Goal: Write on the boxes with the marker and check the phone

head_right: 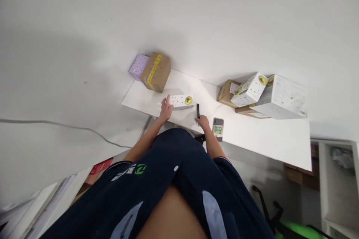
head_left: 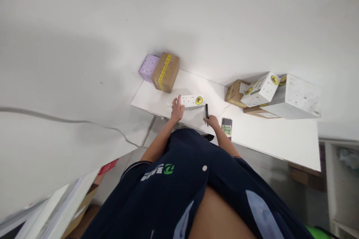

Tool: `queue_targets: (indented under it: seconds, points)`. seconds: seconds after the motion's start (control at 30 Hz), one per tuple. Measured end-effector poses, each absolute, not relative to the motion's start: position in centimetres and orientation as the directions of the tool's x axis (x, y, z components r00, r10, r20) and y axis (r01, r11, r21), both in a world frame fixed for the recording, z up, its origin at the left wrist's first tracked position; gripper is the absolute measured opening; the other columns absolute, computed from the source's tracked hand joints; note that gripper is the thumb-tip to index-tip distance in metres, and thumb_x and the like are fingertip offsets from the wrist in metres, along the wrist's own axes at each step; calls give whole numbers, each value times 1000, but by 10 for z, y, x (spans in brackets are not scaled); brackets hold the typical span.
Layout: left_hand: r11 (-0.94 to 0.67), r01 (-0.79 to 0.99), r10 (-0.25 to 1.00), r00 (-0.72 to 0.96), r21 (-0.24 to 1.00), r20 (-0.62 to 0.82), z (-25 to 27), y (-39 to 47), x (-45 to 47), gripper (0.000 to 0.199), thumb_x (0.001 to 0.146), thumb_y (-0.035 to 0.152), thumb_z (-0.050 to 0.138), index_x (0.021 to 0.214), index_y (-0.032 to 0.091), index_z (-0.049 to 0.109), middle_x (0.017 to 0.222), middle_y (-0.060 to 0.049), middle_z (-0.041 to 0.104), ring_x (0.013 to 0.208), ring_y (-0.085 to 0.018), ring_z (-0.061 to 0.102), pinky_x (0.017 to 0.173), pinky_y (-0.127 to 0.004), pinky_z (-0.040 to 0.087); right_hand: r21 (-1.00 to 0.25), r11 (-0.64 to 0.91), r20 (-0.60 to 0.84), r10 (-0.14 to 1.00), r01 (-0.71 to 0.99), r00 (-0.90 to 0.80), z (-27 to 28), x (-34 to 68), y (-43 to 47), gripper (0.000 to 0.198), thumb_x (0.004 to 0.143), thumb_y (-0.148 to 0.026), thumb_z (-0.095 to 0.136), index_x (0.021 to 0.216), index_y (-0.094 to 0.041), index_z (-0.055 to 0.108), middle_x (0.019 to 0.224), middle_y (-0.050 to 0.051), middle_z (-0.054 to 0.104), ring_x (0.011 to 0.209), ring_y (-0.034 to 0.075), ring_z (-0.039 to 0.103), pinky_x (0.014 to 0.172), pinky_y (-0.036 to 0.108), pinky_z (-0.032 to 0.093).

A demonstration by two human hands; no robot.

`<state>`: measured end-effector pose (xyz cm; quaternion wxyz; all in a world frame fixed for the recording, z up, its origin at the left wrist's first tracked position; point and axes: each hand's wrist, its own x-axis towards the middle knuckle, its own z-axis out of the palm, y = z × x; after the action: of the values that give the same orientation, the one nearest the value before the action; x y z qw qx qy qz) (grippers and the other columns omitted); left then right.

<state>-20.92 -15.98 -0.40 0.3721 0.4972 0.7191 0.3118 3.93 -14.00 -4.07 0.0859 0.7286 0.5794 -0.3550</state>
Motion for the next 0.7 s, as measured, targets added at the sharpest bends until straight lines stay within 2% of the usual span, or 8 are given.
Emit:
queue_targets:
  seconds: [0.17,0.23,0.3,0.37,0.43,0.53,0.7]
  points:
    - [312,498,948,-218,809,-231,0,-159,-210,69,90,26,40,156,12,24,155,-24,26,150,-33,22,119,-52,25,-300,-322,-548,829,898,114,-39,41,-139,30,90,-40,58,105,-15,66,98,12,73,94,22,67,78,26,45]
    - [310,502,949,-213,807,-232,1,-160,-211,69,91,26,39,156,11,24,155,-24,25,150,-33,22,119,-53,26,-291,-352,-507,846,890,168,-34,51,-148,37,96,-41,48,116,-13,62,102,14,72,96,23,66,82,28,45]
    - [308,499,949,-217,810,-227,0,-160,-211,68,91,26,40,156,14,25,155,-23,27,150,-33,22,118,-54,27,-264,-388,-450,859,883,243,-28,67,-161,45,98,-40,41,127,-9,54,114,19,67,108,26,62,90,32,44]
    - [302,495,951,-220,815,-219,0,-160,-210,68,91,27,41,156,17,25,155,-21,29,150,-32,23,118,-54,27,-204,-449,-375,857,870,355,-25,85,-178,54,96,-43,44,136,-7,46,131,24,56,123,32,53,99,38,40]
    - [300,496,951,-220,815,-216,-1,-161,-210,68,91,28,41,156,17,25,155,-21,29,150,-32,24,118,-54,27,-122,-549,-323,810,827,490,-25,101,-196,69,90,-51,54,143,-11,39,140,24,47,129,37,46,102,44,39]
    - [313,504,947,-229,805,-225,-2,-161,-209,67,91,28,40,156,16,25,155,-22,27,149,-34,25,118,-55,27,-45,-670,-381,697,741,607,-31,116,-219,89,80,-62,63,149,-15,30,147,23,39,132,40,42,103,50,39]
    - [315,490,945,-242,813,-220,-2,-162,-209,67,90,27,41,155,20,28,155,-18,30,149,-32,25,119,-53,27,-25,-697,-439,652,716,619,-41,123,-233,89,78,-63,64,145,-13,34,143,25,41,132,40,42,102,50,41]
